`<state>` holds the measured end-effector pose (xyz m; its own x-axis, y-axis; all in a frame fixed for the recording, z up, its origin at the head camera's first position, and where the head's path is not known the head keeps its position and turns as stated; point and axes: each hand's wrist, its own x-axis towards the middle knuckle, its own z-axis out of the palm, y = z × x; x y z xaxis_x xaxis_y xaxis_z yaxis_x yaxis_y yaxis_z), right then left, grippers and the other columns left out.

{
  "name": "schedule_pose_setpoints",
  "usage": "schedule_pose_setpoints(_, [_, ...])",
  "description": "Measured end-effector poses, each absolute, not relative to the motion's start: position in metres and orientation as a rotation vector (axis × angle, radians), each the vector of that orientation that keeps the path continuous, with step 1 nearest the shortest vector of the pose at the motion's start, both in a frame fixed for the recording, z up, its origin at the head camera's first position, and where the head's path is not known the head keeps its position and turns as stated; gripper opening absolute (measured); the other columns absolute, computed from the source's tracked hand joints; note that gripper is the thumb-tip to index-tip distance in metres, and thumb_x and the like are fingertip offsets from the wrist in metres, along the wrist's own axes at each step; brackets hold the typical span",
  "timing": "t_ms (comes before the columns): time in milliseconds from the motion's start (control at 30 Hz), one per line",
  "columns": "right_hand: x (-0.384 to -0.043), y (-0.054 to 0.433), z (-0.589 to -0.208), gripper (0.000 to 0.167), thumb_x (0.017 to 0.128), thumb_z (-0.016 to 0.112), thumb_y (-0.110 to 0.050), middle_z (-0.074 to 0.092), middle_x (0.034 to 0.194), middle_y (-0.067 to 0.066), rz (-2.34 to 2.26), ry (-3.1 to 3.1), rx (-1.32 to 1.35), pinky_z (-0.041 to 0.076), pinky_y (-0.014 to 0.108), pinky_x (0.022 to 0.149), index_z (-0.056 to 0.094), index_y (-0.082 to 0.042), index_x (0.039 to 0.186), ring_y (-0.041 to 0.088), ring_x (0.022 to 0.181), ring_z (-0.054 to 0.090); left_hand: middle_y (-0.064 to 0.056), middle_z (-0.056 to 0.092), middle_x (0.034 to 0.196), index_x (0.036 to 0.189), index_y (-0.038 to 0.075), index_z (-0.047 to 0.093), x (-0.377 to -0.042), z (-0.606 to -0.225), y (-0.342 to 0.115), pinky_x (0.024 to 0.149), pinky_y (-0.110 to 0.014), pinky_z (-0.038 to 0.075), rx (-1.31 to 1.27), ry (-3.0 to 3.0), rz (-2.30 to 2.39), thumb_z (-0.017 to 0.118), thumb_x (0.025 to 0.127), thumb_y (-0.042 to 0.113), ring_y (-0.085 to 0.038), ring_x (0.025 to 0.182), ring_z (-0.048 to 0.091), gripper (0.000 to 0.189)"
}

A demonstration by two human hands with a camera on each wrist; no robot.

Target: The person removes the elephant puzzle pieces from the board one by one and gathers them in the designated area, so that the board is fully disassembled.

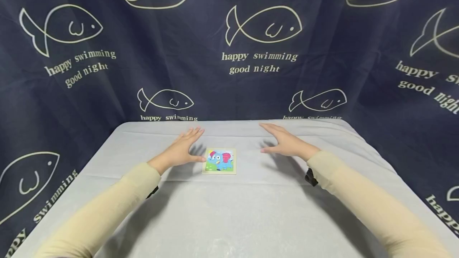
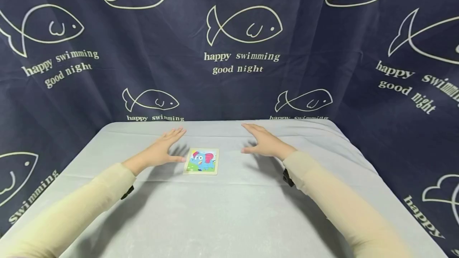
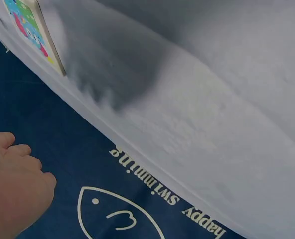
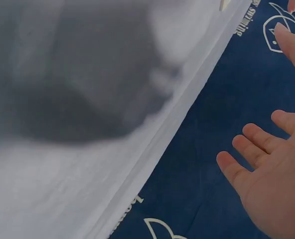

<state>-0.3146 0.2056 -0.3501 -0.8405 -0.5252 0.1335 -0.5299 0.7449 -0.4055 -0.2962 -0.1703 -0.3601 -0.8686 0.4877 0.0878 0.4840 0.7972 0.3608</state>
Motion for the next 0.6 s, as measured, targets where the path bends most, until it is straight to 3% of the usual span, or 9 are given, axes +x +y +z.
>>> schedule_pose_setpoints(200, [-0.318, 0.193, -0.35, 0.088, 0.082, 0.076, -0.035, 0.036, 0.151, 0.02, 0.686, -2.881, 0.905, 0.023, 0.058, 0.115, 0.029, -0.009, 0.152, 0.04, 0.139, 0.032, -0.013, 0.01, 0.162, 0.154, 0.004, 0.015, -0.297, -0.364, -0.162, 0.12, -0.05, 0.009, 0.824, 2.916, 0.703, 0.082, 0.076, 0.033, -0.035, 0.149, 0.007, 0.107])
schedule_pose_setpoints(367, [-0.319, 0.182, -0.353, 0.076, 0.083, 0.077, -0.029, 0.051, 0.135, 0.021, 0.717, -2.825, 0.939, 0.034, 0.055, 0.11, 0.041, -0.004, 0.145, 0.038, 0.128, 0.046, -0.012, 0.01, 0.162, 0.155, 0.005, 0.014, -0.295, -0.37, -0.153, 0.12, -0.049, 0.015, 0.827, 2.871, 0.768, 0.083, 0.076, 0.029, -0.033, 0.149, 0.012, 0.108])
schedule_pose_setpoints(600, [-0.323, 0.169, -0.357, 0.056, 0.084, 0.075, -0.021, 0.059, 0.119, 0.019, 0.833, -2.742, 0.948, 0.046, 0.049, 0.099, 0.055, 0.002, 0.132, 0.033, 0.112, 0.056, -0.015, 0.015, 0.161, 0.153, 0.002, 0.019, -0.29, -0.379, -0.138, 0.119, -0.048, 0.017, 0.844, 2.86, 0.755, 0.082, 0.077, 0.028, -0.034, 0.148, 0.017, 0.103])
